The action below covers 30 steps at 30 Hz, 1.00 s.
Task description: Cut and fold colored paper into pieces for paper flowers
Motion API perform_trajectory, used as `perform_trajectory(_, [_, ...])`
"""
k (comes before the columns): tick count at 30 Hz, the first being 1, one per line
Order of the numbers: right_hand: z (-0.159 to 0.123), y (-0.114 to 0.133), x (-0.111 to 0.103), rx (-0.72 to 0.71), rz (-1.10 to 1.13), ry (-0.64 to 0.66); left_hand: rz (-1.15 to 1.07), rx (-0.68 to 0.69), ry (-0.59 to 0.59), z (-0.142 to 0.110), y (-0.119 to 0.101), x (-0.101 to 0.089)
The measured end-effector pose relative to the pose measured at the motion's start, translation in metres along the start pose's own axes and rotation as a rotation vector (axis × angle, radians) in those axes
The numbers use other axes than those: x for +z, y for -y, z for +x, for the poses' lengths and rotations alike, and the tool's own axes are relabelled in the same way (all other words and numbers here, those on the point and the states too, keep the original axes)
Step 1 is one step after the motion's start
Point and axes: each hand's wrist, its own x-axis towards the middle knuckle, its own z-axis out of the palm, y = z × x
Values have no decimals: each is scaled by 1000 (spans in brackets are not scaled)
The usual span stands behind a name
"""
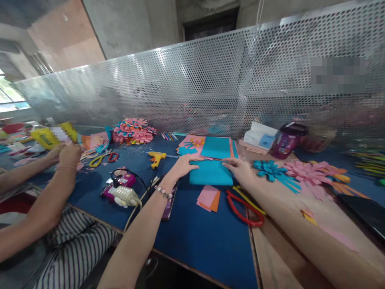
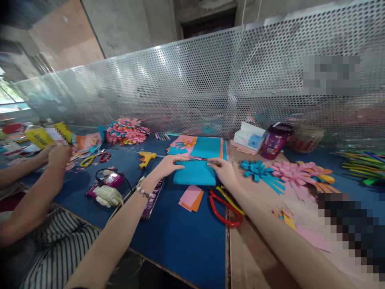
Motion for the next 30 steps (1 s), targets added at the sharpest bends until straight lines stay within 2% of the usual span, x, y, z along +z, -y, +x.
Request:
perform_trajectory(13, [2, -5, 1, 28, 35, -2, 74, -9, -1, -1, -1, -1])
perform_trajectory(21, [2, -4, 1, 39, -18, 5, 21, -16, 42, -2, -5, -2])
perform_trajectory(24, [1, -3, 1, 6, -79, 45, 8, -16, 43, -2, -6, -1])
perform_trajectory(30, [0, 12, -1, -148, -188, 228, 18, 4, 80, 0, -4, -2])
